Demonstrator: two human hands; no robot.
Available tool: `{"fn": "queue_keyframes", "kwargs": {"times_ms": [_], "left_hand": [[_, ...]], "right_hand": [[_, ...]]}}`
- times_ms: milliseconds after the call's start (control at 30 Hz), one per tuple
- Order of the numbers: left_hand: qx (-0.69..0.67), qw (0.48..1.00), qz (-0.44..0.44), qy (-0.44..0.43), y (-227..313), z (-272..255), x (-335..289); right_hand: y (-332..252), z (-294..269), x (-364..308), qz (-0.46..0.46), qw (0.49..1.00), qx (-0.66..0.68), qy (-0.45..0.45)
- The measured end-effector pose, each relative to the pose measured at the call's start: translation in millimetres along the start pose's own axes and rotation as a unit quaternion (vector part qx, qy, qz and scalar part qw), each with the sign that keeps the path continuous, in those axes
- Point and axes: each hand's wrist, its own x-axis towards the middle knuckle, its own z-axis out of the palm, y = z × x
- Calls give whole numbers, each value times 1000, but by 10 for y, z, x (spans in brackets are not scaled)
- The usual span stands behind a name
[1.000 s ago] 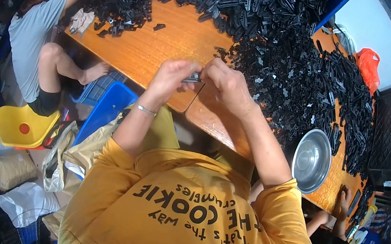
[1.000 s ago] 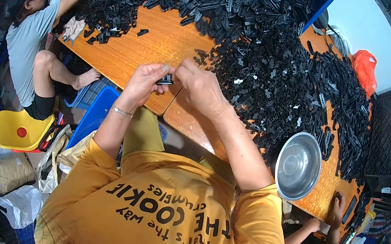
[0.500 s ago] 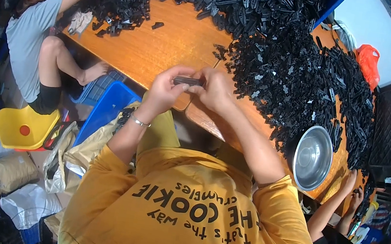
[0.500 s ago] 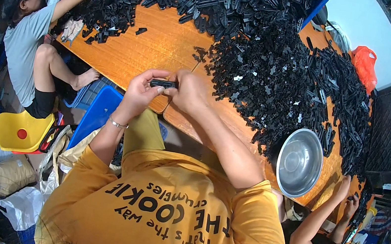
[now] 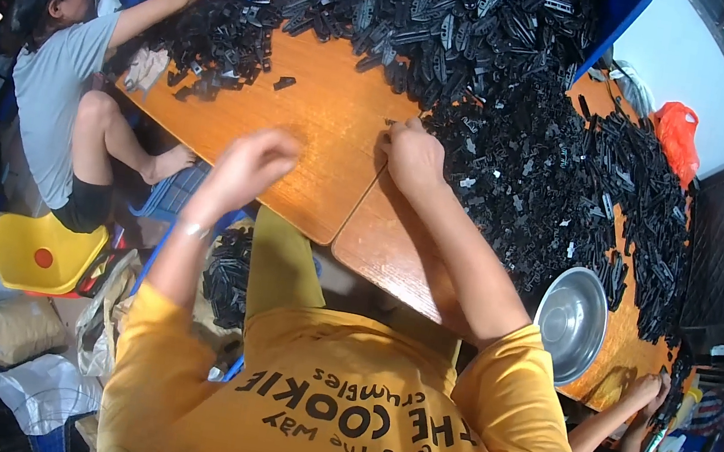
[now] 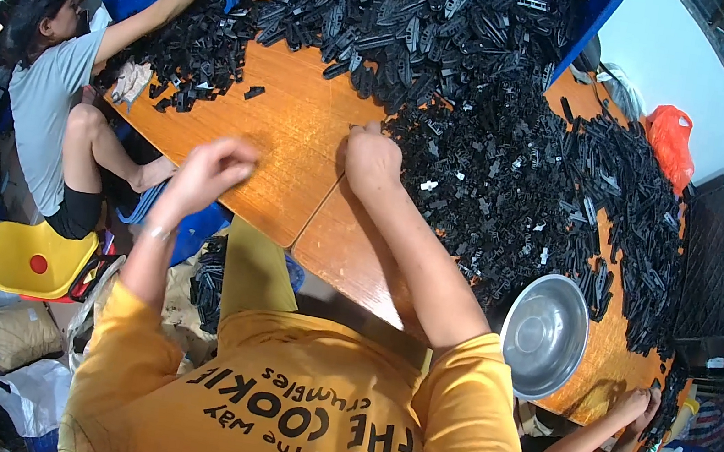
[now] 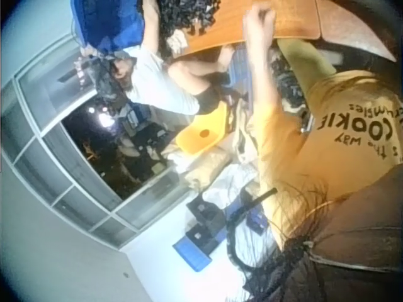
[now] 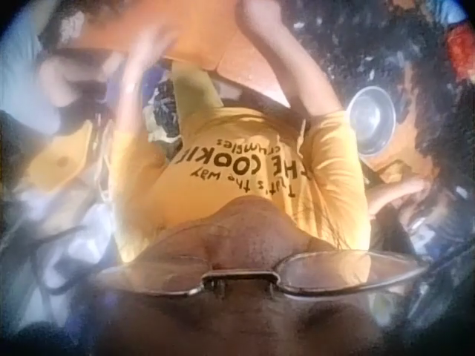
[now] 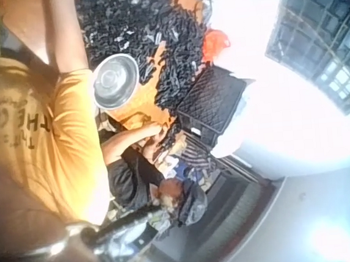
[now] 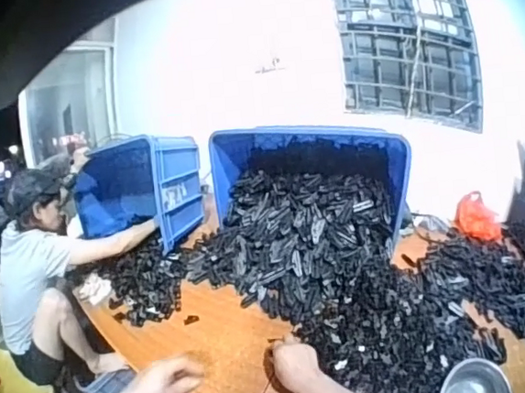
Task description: The person assembles small plastic components by inserting small pieces into plastic parts by hand and placing them on the table.
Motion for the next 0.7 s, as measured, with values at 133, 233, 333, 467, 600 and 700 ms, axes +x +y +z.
{"fn": "queue_keyframes", "kwargs": {"times_ms": [133,233,333,467,600,700], "left_hand": [[117,984,100,94,-143,697,1233],[191,966,142,98,-146,915,1844],[285,938,174,90,-258,915,2219],[373,894,237,78,-262,949,2324],[379,889,242,87,-218,881,2187],[323,900,279,86,-368,830,1975]], "right_hand": [[-55,52,90,-53,995,-63,-58],[-121,-47,67,-55,993,-65,-77],[-186,-93,-30,-60,995,-2,-76],[-184,-89,-166,-55,995,39,-79],[-239,-203,-221,-29,990,102,-92],[-336,-326,-289,-6,983,164,-80]]}}
